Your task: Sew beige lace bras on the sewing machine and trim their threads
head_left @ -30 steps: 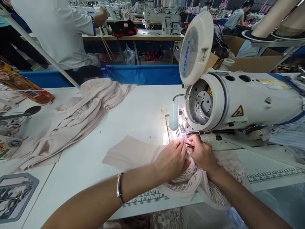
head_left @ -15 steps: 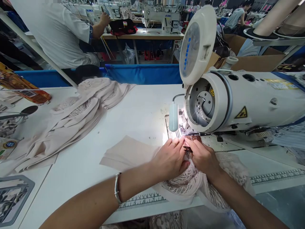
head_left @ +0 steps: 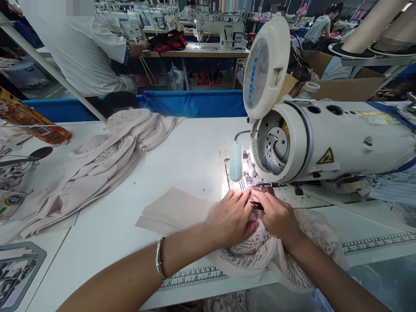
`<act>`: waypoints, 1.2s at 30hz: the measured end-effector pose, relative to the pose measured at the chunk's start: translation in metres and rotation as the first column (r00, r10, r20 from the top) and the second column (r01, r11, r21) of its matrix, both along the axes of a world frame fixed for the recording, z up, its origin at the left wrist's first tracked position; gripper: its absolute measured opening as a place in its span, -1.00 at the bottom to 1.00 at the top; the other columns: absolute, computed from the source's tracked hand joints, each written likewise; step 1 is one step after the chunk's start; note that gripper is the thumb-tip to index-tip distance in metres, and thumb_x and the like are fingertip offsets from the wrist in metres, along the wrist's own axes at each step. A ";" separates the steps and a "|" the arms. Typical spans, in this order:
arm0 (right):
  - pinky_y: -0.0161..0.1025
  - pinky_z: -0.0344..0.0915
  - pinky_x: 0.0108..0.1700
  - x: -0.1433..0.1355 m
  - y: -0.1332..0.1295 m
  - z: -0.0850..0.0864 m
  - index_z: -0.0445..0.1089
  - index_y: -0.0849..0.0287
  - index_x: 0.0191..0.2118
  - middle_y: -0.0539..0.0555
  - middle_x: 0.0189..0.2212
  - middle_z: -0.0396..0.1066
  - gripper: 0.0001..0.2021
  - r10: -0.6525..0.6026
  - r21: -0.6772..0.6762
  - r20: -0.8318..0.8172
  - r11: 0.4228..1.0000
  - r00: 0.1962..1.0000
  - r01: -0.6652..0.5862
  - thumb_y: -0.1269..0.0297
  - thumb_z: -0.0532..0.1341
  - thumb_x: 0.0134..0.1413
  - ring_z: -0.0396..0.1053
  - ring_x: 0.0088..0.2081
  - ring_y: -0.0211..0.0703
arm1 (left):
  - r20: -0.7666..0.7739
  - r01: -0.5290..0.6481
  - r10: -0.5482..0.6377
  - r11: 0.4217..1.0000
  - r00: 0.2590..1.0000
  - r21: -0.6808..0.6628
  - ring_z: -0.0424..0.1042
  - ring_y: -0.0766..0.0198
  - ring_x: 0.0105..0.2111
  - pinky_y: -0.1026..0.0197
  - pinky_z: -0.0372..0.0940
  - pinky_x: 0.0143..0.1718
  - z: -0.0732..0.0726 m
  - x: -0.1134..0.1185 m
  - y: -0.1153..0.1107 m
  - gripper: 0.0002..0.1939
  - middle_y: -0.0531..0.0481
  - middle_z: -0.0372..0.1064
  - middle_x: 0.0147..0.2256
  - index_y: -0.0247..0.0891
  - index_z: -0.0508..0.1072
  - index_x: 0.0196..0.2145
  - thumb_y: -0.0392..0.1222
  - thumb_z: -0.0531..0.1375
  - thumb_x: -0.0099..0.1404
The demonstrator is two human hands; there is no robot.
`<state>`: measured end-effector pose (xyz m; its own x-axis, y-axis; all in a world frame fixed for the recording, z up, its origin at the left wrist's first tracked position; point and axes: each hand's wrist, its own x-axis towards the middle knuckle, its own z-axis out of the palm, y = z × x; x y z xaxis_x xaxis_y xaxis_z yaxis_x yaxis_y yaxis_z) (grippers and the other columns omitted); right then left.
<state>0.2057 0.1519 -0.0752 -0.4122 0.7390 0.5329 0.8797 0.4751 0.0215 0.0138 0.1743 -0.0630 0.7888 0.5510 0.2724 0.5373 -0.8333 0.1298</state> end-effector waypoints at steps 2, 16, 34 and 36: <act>-0.30 0.43 -0.23 0.000 -0.001 0.000 0.47 0.29 -0.02 0.13 -0.28 0.58 -0.69 0.007 0.011 -0.014 1.000 1.000 -0.007 0.51 0.04 0.27 0.53 -0.30 -0.15 | -0.004 0.001 -0.001 1.000 1.000 -0.017 0.35 -0.08 0.08 -0.03 0.21 0.04 0.001 -0.001 0.001 -0.50 -0.37 0.26 0.23 -0.44 0.37 0.09 0.06 0.10 0.42; -0.29 0.43 -0.33 0.001 -0.001 -0.004 0.43 0.28 0.13 0.14 -0.27 0.57 -0.49 -0.066 -0.086 0.087 0.994 0.994 0.073 0.56 0.02 0.08 0.51 -0.38 -0.15 | -0.058 -0.031 0.031 1.000 0.998 -0.003 0.30 -0.09 0.14 -0.13 0.07 0.19 0.001 -0.005 0.006 -0.37 -0.33 0.24 0.26 -0.46 0.28 0.23 0.13 0.02 0.45; -0.27 0.41 -0.29 -0.002 0.002 0.001 0.40 0.27 0.07 0.16 -0.23 0.58 -0.57 -0.069 -0.073 0.039 0.995 0.997 0.072 0.55 0.01 0.13 0.52 -0.32 -0.11 | -0.065 -0.042 0.045 0.998 0.997 0.037 0.28 -0.06 0.22 -0.17 0.03 0.26 -0.001 -0.004 0.007 -0.36 -0.32 0.25 0.27 -0.49 0.24 0.27 0.11 -0.07 0.51; -0.26 0.37 -0.34 -0.001 0.003 0.002 0.42 0.24 0.00 0.14 -0.29 0.57 -0.63 -0.094 -0.103 0.001 0.990 0.996 0.093 0.53 0.03 0.13 0.50 -0.35 -0.10 | -0.071 -0.032 0.038 0.995 0.997 0.090 0.28 -0.06 0.23 -0.14 0.06 0.25 -0.002 -0.004 0.007 -0.38 -0.32 0.27 0.26 -0.48 0.29 0.24 0.10 -0.09 0.52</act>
